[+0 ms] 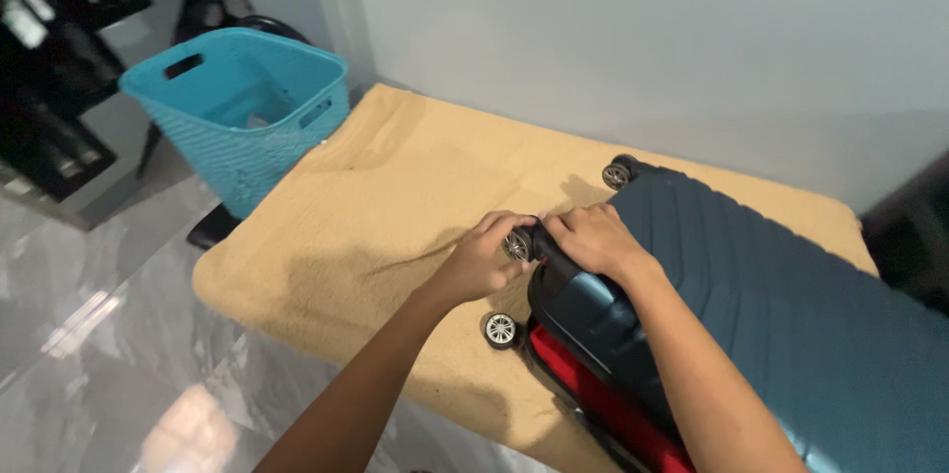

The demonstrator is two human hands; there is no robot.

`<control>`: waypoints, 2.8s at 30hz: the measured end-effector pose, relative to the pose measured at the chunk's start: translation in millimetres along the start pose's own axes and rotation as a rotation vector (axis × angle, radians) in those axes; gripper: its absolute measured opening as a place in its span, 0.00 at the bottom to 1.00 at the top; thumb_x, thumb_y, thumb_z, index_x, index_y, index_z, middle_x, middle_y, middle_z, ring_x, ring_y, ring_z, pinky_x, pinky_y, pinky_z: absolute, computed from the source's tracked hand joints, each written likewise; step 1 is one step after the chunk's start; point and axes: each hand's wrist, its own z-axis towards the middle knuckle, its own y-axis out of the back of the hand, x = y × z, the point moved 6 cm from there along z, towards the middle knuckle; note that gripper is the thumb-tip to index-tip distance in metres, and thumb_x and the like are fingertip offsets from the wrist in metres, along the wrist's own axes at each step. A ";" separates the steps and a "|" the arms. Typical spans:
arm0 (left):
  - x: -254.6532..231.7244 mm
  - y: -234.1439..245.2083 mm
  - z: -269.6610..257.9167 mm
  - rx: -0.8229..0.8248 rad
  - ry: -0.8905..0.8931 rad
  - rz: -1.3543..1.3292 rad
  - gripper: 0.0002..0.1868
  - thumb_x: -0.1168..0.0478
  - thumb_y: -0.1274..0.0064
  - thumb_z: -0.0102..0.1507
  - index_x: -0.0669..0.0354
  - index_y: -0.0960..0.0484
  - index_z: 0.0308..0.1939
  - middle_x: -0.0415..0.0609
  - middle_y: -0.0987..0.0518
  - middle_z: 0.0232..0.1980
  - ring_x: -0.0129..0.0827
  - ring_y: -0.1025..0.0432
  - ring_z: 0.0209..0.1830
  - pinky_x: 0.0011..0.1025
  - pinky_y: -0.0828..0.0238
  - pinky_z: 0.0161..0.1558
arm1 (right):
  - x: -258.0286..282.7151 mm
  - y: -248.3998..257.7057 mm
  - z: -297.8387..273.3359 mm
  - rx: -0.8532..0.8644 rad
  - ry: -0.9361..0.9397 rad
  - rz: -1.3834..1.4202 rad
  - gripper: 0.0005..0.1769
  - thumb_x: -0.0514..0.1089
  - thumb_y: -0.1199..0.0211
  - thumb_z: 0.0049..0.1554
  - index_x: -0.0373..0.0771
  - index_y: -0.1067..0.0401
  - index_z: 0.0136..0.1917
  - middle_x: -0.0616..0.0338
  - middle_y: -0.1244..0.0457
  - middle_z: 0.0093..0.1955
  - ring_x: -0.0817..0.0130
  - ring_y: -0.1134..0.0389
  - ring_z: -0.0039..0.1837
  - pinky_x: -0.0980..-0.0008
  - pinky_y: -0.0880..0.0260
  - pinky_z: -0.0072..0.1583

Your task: The person folds a white t-shirt, a blue patterned shirt, and a yellow patterned shirt on a beige towel. They place the folded clothes into an open suitcase, secure the contents with a strap, and close the suitcase.

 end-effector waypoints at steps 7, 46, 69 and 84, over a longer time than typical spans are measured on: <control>-1.8 8.7 36.7 0.346 0.092 0.159 0.38 0.45 0.29 0.50 0.58 0.31 0.55 0.55 0.27 0.57 0.50 0.26 0.56 0.43 0.29 0.54 | 7.4 2.6 -14.2 -0.176 0.125 -0.100 0.21 0.50 0.53 0.61 0.35 0.22 0.43 0.44 0.31 0.41 0.47 0.32 0.54 0.52 0.41 0.67; 41.4 -61.2 20.7 0.407 -0.320 -0.081 0.24 0.54 0.33 0.46 0.59 0.20 0.42 0.52 0.23 0.47 0.49 0.25 0.51 0.43 0.25 0.48 | -21.7 -60.1 49.6 -0.024 -0.305 -0.260 0.19 0.50 0.46 0.58 0.40 0.22 0.34 0.44 0.31 0.36 0.47 0.26 0.41 0.51 0.25 0.45; 60.7 -74.5 31.1 1.049 -0.055 -0.084 0.31 0.35 0.44 0.59 0.63 0.18 0.43 0.54 0.17 0.40 0.46 0.20 0.40 0.39 0.23 0.46 | -29.5 -67.6 55.6 -0.060 -0.388 -0.274 0.16 0.46 0.43 0.57 0.40 0.21 0.33 0.45 0.31 0.34 0.50 0.26 0.38 0.55 0.25 0.40; 64.7 -89.6 31.8 1.123 -0.341 -0.048 0.43 0.27 0.59 0.63 0.68 0.23 0.52 0.58 0.23 0.48 0.50 0.21 0.46 0.46 0.20 0.42 | 9.9 -22.0 -32.7 -0.516 -0.883 -0.446 0.37 0.62 0.52 0.62 0.37 0.38 0.75 0.43 0.47 0.78 0.49 0.50 0.79 0.39 0.53 0.74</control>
